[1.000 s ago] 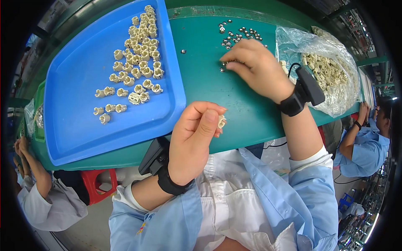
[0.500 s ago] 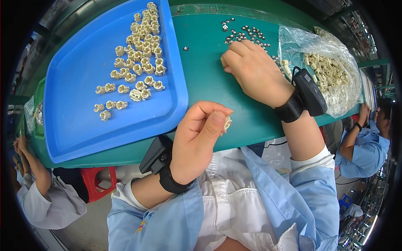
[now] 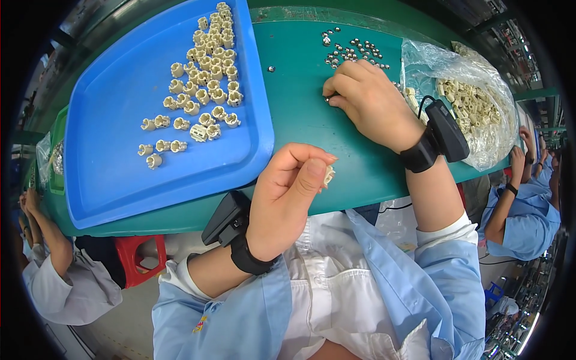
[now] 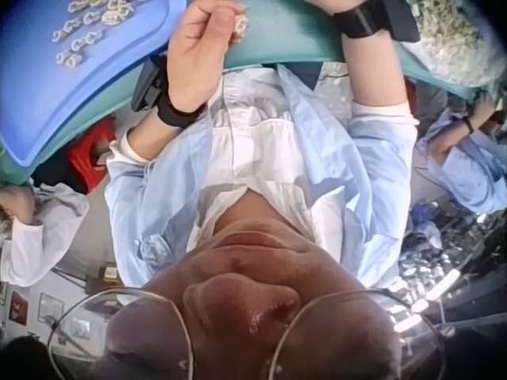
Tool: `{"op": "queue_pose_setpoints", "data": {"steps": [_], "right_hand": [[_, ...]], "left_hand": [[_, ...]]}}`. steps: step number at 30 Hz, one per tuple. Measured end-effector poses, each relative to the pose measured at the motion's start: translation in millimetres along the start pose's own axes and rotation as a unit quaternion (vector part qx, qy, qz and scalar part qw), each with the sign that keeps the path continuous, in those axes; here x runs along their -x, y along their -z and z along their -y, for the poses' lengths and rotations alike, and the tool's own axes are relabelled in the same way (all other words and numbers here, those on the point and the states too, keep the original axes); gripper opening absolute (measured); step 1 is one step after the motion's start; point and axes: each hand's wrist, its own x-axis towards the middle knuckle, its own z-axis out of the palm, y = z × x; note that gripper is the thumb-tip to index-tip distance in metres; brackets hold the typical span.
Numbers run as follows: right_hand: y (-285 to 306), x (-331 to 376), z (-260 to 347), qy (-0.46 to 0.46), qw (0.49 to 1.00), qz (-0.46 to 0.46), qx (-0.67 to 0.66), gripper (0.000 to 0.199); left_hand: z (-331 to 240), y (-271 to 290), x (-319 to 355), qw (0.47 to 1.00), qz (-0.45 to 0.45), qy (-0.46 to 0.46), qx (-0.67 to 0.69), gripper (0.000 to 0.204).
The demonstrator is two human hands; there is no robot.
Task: Assemble small gold-colored metal components by manually inserting a pin into a circular base.
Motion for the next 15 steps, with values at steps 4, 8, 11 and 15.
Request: {"op": "queue_pose_setpoints", "data": {"steps": [4, 8, 11, 15], "right_hand": [[-1.0, -0.6, 1.4, -0.001, 1.000, 0.020, 0.010, 0.011], [-3.5, -1.2, 0.6, -0.006, 0.999, 0.029, 0.023, 0.012], [-4.2, -1.1, 0.7, -0.010, 0.999, 0.030, 0.024, 0.012], [-2.1, 0.9, 2.9, -0.014, 0.999, 0.025, 0.023, 0.013]], "left_hand": [[0.3, -0.4, 0.1, 1.000, 0.001, -0.001, 0.005, 0.021], [-1.3, -0.1, -0.3, 1.000, 0.010, 0.005, -0.009, 0.021], [-1.2, 0.4, -0.5, 1.000, 0.012, 0.003, -0.011, 0.021], [-1.6, -0.3, -0.1, 1.000, 0.010, 0.003, -0.014, 0.021]]}}
